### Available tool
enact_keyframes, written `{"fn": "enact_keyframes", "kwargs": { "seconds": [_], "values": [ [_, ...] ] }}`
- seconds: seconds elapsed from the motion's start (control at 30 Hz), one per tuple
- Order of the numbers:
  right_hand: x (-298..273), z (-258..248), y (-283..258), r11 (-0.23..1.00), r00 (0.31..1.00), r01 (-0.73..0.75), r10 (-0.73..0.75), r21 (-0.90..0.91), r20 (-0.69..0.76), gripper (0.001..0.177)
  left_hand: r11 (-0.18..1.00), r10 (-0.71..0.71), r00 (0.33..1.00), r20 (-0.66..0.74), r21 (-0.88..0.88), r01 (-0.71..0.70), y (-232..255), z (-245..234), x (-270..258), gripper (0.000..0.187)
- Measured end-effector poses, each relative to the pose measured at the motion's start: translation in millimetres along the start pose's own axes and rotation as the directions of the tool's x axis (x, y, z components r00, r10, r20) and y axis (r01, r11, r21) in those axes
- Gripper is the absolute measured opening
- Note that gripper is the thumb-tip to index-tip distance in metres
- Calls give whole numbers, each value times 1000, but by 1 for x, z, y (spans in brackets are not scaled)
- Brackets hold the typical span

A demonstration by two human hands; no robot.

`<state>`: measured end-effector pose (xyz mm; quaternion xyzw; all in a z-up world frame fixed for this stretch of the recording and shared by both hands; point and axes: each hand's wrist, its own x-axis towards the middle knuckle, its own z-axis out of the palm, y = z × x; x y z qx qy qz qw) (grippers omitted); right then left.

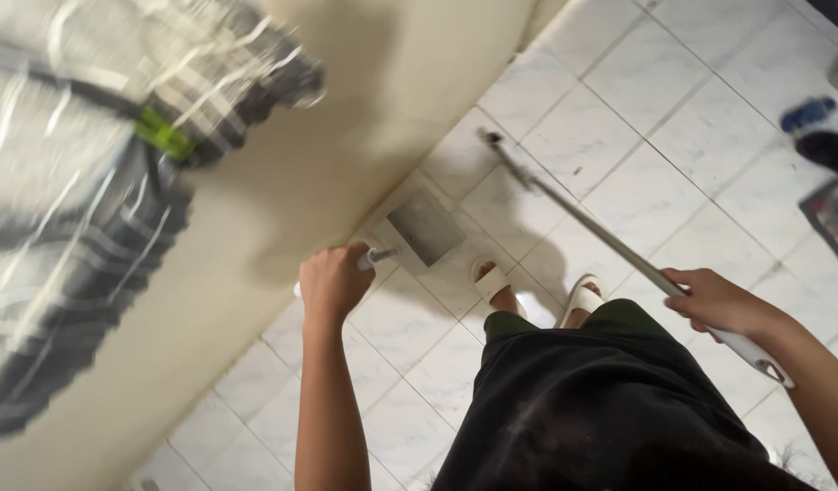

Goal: The person sweeps a tiled floor using a broom and dustpan. They gather debris into the dustpan, move to different areas of the room, and continue sweeping along the walls and corners.

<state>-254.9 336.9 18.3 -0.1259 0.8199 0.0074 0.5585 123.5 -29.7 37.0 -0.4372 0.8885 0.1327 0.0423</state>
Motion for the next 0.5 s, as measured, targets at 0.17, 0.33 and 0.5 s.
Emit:
{"fn": "enact_keyframes", "kwargs": {
  "seconds": [0.17, 0.33, 0.5],
  "values": [
    [7, 23, 103, 977, 989, -74, 98, 198, -115, 51, 974, 223, 973, 60, -41, -221, 62, -18, 32, 14],
    [-13, 89, 207, 834, 942, -177, 297, 522, -155, 55, 897, 431, 860, 274, -23, -442, 148, -18, 65, 20],
    [-41, 201, 290, 613, 900, -188, 420, 767, -116, 57, 772, 606, 733, 308, -7, -636, 223, 1, 74, 11]
  ]
}}
